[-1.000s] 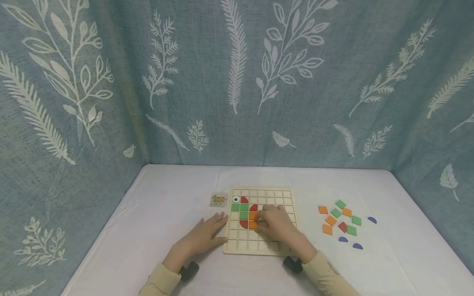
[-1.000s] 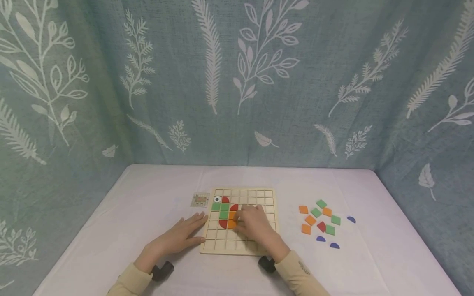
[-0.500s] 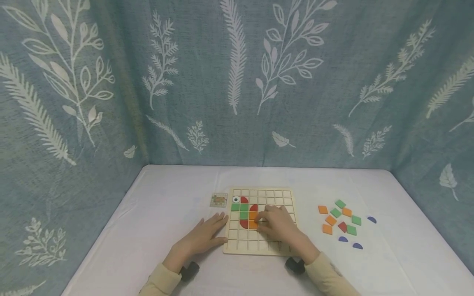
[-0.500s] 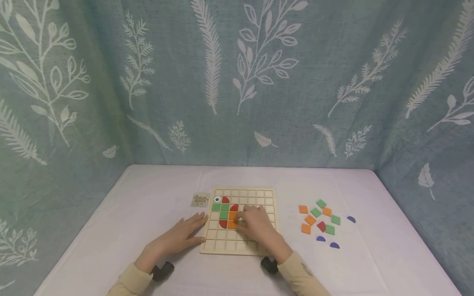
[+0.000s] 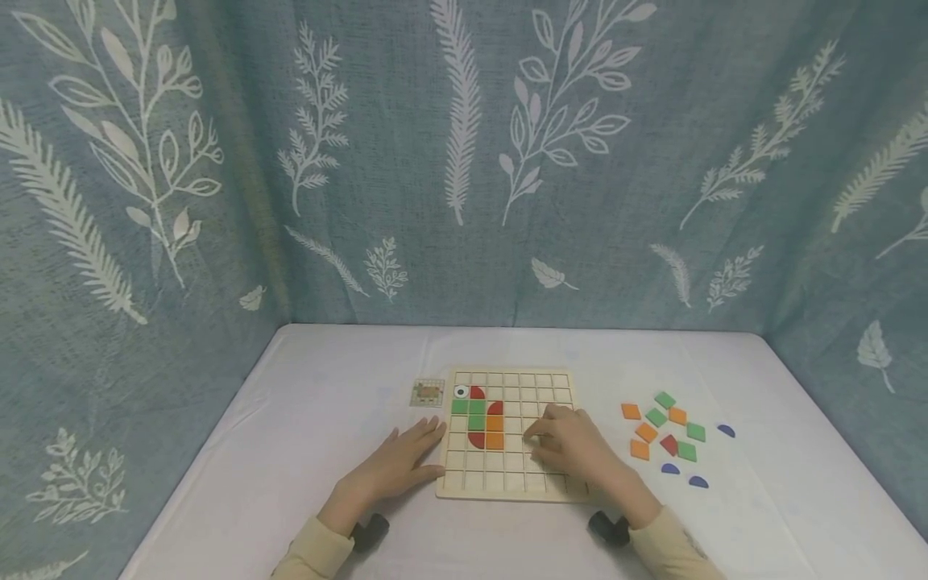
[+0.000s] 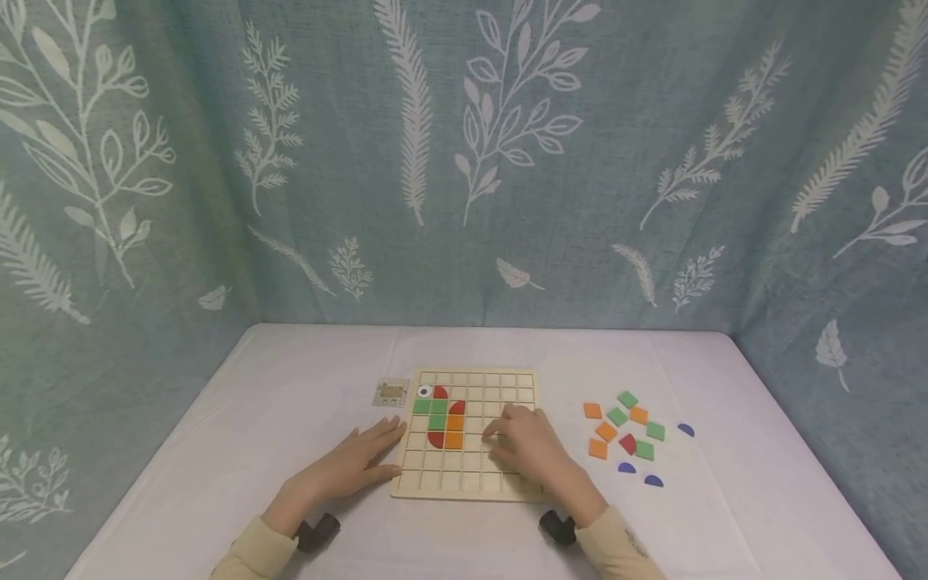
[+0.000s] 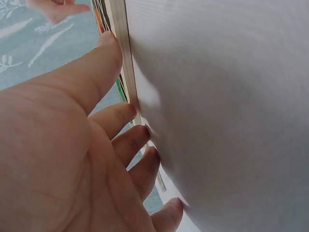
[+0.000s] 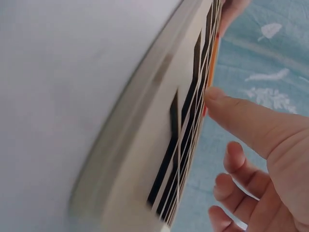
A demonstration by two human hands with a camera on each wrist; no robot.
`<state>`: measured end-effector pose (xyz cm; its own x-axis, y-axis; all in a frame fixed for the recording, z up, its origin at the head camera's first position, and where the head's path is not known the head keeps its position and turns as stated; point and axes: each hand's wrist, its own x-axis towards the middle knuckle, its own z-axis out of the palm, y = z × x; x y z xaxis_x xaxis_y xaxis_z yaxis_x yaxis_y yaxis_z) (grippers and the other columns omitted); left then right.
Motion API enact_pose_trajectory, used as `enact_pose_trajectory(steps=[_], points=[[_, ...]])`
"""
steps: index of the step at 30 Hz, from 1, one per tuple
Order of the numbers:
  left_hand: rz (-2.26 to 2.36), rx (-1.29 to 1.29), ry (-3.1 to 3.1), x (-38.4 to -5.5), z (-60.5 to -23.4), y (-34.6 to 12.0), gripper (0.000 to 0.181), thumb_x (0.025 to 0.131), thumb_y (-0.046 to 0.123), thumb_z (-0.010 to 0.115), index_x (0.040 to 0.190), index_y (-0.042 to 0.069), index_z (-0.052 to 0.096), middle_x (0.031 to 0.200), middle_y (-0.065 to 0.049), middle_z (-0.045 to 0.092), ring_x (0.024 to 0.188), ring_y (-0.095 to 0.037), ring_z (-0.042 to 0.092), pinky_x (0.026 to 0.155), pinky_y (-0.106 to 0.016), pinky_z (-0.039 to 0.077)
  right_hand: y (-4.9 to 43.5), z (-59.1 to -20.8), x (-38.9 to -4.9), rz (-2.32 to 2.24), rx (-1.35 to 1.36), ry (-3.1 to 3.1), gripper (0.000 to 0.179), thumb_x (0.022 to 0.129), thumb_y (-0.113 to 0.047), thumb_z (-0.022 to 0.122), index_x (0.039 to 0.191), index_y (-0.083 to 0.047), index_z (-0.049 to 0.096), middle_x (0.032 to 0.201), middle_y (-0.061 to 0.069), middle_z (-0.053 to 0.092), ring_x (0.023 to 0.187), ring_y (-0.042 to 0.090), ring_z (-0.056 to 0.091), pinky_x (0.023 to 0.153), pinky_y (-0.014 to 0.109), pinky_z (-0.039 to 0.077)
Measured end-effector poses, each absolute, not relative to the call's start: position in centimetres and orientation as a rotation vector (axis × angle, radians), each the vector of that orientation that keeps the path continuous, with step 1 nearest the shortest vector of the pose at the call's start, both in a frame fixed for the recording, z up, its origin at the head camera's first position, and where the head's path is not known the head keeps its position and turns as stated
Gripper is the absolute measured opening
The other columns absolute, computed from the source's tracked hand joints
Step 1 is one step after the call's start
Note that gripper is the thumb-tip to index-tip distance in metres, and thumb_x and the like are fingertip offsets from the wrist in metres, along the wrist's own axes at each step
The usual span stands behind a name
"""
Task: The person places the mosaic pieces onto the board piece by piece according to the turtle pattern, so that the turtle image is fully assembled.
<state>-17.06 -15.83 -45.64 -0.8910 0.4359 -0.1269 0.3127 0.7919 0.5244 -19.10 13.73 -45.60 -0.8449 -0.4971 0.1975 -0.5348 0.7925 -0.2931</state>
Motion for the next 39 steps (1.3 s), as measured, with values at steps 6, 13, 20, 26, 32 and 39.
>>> enact_pose_trajectory(steps=[6,13,20,26,32,39], points=[[0.735,0.595,2.741,-17.1,-45.7,-15.9,0.069,0.087,0.044,0.057,0.142,0.007,0.037,0.149,-0.013,0.031,0.139,-0.032,0.023,0.113,-0.058,0.012,15.6,-45.3,-18.4,0.520,0.769,-2.891,0.017,0.075,-0.024,0.077,0.092,-0.023,0.074,0.078,-0.012,0.050,0.067,0.003,0.038,0.062,0.023,0.027],[0.750,0.601,2.737,-17.0,-45.6,-15.9,0.070,0.087,0.044,0.058,0.141,0.006,0.037,0.149,-0.014,0.032,0.139,-0.033,0.024,0.112,-0.059,0.013,18.0,-45.2,-17.8,0.472,0.705,-2.902,0.019,0.074,-0.027,0.078,0.092,-0.023,0.074,0.077,-0.013,0.051,0.068,0.002,0.040,0.063,0.023,0.028],[0.749,0.594,2.733,-17.0,-45.6,-15.9,0.070,0.087,0.045,0.057,0.141,0.006,0.038,0.149,-0.014,0.032,0.139,-0.032,0.024,0.112,-0.059,0.013,20.2,-45.0,-17.0,0.445,0.674,-2.864,0.017,0.073,-0.024,0.078,0.089,-0.021,0.075,0.074,-0.015,0.048,0.065,0.001,0.038,0.060,0.019,0.031],[0.742,0.593,2.735,-17.1,-45.7,-16.0,0.069,0.087,0.045,0.057,0.141,0.007,0.038,0.149,-0.013,0.032,0.139,-0.032,0.024,0.113,-0.058,0.013,21.9,-45.0,-16.3,0.448,0.584,-2.896,0.018,0.071,-0.023,0.080,0.088,-0.022,0.074,0.074,-0.014,0.048,0.067,0.002,0.040,0.063,0.022,0.030],[0.738,0.594,2.741,-17.1,-45.6,-16.0,0.069,0.087,0.045,0.057,0.141,0.007,0.038,0.149,-0.013,0.032,0.139,-0.032,0.024,0.113,-0.058,0.013,23.6,-44.8,-15.8,0.523,0.497,-2.946,0.020,0.072,-0.022,0.079,0.091,-0.023,0.073,0.076,-0.014,0.050,0.070,0.003,0.048,0.067,0.024,0.036],[0.735,0.591,2.739,-17.1,-45.6,-16.0,0.069,0.087,0.046,0.057,0.141,0.007,0.038,0.149,-0.013,0.031,0.139,-0.032,0.024,0.113,-0.058,0.013,25.7,-44.9,-15.4,0.577,0.404,-2.983,0.023,0.074,-0.024,0.078,0.096,-0.022,0.072,0.088,-0.010,0.058,0.079,0.007,0.056,0.067,0.024,0.048]])
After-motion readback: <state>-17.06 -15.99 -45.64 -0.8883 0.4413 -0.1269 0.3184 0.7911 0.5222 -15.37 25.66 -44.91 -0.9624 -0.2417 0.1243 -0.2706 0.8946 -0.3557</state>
